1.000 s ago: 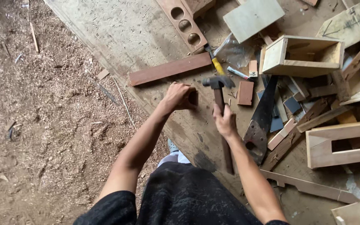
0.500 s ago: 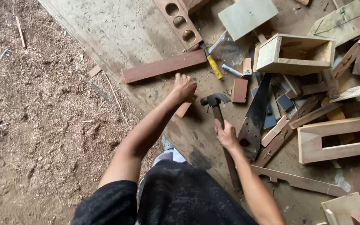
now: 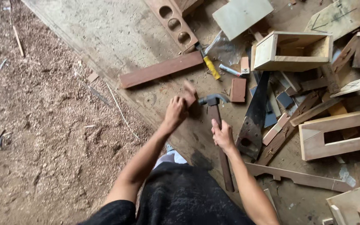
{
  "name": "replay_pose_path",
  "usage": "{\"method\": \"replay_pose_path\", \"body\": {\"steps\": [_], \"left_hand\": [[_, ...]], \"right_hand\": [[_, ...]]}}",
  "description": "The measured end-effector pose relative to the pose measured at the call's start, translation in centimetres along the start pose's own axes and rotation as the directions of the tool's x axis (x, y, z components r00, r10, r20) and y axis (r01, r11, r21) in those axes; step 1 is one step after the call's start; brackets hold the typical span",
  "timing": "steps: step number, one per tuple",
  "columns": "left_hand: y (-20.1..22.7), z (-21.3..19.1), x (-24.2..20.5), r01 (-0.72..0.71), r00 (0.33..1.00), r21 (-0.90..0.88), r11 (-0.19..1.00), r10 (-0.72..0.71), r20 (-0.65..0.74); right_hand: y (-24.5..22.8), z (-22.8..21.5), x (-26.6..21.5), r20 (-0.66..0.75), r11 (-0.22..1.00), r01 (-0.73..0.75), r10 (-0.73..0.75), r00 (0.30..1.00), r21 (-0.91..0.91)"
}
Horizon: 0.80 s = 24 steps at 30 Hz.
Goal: The person repeatedly hammers nails into small rectangular wooden pieces on a workbench. They hold each piece with the left hand and strike with a hammer in the right hand, occasionally repositioning the wood. The work area contains scattered wood shavings and various wooden parts.
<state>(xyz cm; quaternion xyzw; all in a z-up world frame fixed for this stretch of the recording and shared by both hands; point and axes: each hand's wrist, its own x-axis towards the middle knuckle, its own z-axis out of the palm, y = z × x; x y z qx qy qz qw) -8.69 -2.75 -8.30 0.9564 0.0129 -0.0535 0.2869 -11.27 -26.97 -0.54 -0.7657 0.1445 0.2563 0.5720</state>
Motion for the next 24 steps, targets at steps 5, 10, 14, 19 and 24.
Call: {"method": "replay_pose_path", "body": {"steps": [5,10,14,19,24], "left_hand": [[-2.7,-1.0,1.0,-0.1,0.993,0.005,0.995,0.101,-0.055],[-2.0,-0.7,1.3,-0.073,0.993,0.217,0.973,0.09,-0.07],[-1.9,-0.6,1.7,-0.063,0.992,0.23,0.971,0.086,-0.091],[-1.8,-0.3,1.5,-0.064,0.989,0.239,0.969,0.094,-0.116],[-2.0,-0.1,1.9,-0.054,0.991,0.296,0.954,0.087,-0.1]], "right_hand": [[0.9,0.3,0.4,-0.014,0.993,0.078,-0.08,0.997,-0.086],[1.4,1.4,1.5,-0.072,0.833,0.358,-0.424,0.903,-0.422],[1.2,2.5,3.2,-0.104,0.76,0.393,-0.512,0.853,-0.518],[0.9,4.3,4.0,-0.109,0.808,0.317,-0.42,0.901,-0.496],[-0.3,4.0,4.2,-0.155,0.664,0.437,-0.638,0.754,-0.607]]}}
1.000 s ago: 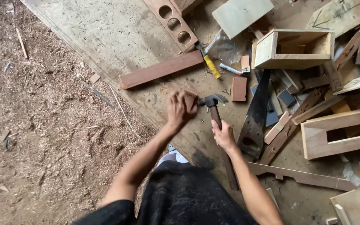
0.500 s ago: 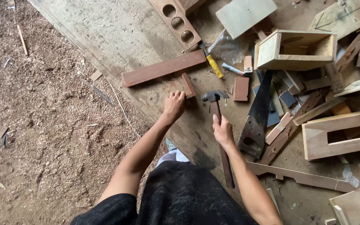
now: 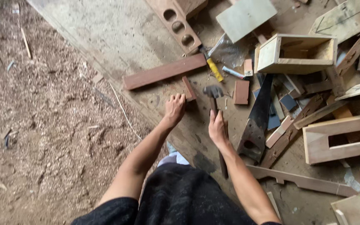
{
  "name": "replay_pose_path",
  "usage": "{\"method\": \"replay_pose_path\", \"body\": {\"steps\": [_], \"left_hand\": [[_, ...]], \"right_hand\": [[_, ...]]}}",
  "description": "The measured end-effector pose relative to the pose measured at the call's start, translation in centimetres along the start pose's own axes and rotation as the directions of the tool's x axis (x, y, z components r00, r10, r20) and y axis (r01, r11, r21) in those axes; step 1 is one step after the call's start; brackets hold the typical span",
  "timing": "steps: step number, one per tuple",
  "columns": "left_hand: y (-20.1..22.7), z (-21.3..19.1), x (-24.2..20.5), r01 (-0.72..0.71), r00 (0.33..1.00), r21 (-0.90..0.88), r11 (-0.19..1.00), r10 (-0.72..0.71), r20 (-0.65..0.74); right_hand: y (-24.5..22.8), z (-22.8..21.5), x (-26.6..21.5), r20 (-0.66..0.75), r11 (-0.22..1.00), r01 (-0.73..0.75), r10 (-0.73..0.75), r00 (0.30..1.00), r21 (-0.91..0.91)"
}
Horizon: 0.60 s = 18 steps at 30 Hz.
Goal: The person repeatedly hammers nails into small rectangular wooden pieces on a workbench. They hold each piece with the left hand and strike with a hammer in the right hand, occasionally repositioning the wood. The work area contains scattered wood shavings and various wooden parts.
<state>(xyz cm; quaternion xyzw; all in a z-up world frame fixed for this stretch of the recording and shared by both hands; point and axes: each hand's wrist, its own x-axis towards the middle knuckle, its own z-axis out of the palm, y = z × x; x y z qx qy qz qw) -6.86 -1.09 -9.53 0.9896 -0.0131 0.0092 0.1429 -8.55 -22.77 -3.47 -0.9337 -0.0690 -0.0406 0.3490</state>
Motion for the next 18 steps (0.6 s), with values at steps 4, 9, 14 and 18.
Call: {"method": "replay_pose_path", "body": {"steps": [4,9,14,18], "left_hand": [[0.3,0.4,-0.4,0.016,0.999,-0.028,0.999,-0.017,-0.048],[0.2,0.5,-0.5,0.038,0.999,-0.04,0.998,-0.039,-0.016],[0.1,0.3,0.0,0.019,0.999,-0.041,0.999,-0.02,-0.048],[-0.1,-0.2,-0.6,0.076,0.997,-0.246,0.966,-0.082,-0.015]], "right_hand": [[-0.3,-0.3,0.5,0.201,0.984,-0.176,0.178,0.963,-0.027],[-0.7,1.1,0.7,0.223,0.991,-0.126,0.132,0.966,-0.041],[1.2,1.4,0.7,0.431,0.898,-0.439,0.391,0.813,0.014],[2.4,0.0,0.2,0.165,0.994,-0.109,0.107,0.981,0.006]]}}
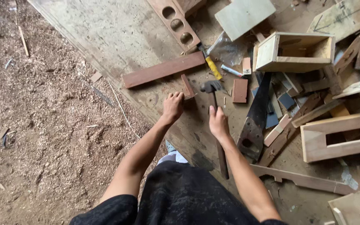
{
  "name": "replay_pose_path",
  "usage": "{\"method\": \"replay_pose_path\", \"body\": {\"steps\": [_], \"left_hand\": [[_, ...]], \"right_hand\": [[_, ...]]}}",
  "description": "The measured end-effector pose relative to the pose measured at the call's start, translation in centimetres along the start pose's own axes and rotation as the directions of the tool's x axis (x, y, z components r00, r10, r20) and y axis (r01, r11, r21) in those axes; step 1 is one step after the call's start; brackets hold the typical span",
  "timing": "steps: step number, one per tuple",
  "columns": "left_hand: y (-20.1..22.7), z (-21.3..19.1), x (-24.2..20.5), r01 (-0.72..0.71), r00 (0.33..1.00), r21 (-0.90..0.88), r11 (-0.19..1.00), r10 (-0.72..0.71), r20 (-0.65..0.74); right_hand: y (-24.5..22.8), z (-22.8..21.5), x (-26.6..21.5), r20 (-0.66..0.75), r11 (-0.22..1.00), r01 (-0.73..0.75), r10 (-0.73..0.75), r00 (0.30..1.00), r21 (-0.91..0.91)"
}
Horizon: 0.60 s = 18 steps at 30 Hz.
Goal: The person repeatedly hammers nails into small rectangular wooden pieces on a workbench. They hold each piece with the left hand and strike with a hammer in the right hand, occasionally repositioning the wood. The work area contains scattered wood shavings and various wooden parts.
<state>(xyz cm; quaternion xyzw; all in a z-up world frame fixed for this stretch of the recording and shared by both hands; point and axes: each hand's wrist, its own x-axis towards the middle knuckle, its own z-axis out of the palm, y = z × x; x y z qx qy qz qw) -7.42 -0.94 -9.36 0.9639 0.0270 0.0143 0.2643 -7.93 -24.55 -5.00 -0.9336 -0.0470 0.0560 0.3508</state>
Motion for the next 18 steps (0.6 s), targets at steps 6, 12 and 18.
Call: {"method": "replay_pose_path", "body": {"steps": [6,12,18], "left_hand": [[-0.9,-0.2,0.4,0.027,0.999,-0.376,0.926,-0.015,0.035],[-0.3,1.1,-0.9,0.113,0.993,-0.563,0.819,-0.073,0.092],[-0.1,2.4,-1.0,0.163,0.97,-0.976,0.142,0.16,0.185]], "right_hand": [[-2.3,-2.5,-0.6,0.19,0.808,-0.329,0.269,0.944,0.489],[-4.3,-1.1,2.6,0.21,0.556,-0.314,0.244,0.947,0.77],[-4.5,1.3,3.8,0.231,0.497,-0.32,0.233,0.945,0.806]]}}
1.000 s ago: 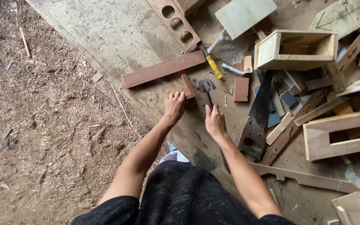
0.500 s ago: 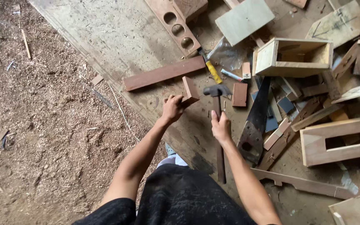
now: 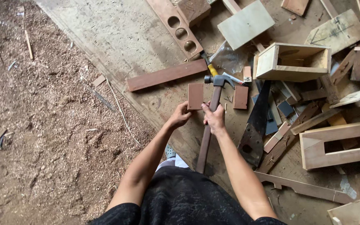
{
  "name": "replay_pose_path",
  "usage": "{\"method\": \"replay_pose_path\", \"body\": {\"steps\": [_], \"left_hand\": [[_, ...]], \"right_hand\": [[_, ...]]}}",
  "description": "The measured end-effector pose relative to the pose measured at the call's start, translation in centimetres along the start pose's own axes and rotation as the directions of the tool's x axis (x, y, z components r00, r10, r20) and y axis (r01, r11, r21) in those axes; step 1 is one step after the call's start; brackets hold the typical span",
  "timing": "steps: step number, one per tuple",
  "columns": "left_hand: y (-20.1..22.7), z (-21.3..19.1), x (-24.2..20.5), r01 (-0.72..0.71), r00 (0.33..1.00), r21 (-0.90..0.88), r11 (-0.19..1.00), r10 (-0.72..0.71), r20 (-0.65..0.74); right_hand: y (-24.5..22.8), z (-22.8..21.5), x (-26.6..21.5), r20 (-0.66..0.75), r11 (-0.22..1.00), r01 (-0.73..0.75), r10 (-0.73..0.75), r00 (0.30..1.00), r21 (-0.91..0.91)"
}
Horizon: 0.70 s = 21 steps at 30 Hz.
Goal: The person repeatedly hammers nails into small rectangular wooden pieces on a workbench. They hold each piece with the left hand and strike with a hammer in the right hand, occasionally repositioning the wood. The work area contains scattered wood shavings and various wooden parts.
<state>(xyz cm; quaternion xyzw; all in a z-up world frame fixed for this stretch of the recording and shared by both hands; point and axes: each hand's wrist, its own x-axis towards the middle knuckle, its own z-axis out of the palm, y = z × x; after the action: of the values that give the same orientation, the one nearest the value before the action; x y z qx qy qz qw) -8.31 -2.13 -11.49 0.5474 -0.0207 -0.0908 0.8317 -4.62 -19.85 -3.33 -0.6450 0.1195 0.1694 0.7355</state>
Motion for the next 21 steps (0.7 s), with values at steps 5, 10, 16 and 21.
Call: {"method": "replay_pose_path", "body": {"steps": [5,10,16,21], "left_hand": [[1.3,0.1,1.2,0.246,0.949,-0.05,0.968,-0.251,-0.189],[4.1,4.0,3.0,0.233,0.867,0.049,0.971,-0.185,-0.463],[5.0,5.6,2.4,0.248,0.789,0.3,0.921,-0.013,-0.614],[4.3,5.4,3.1,0.158,0.819,0.184,0.97,-0.024,-0.573]], "right_hand": [[0.3,0.5,-0.5,-0.059,0.993,0.029,-0.036,0.998,-0.111],[-1.2,0.1,-0.4,-0.024,0.976,0.054,-0.06,0.998,-0.213],[-3.2,-3.0,-3.7,0.033,0.709,0.201,-0.243,0.969,-0.676],[-5.6,-4.5,-8.6,0.192,0.444,0.372,-0.4,0.896,-0.815]]}}
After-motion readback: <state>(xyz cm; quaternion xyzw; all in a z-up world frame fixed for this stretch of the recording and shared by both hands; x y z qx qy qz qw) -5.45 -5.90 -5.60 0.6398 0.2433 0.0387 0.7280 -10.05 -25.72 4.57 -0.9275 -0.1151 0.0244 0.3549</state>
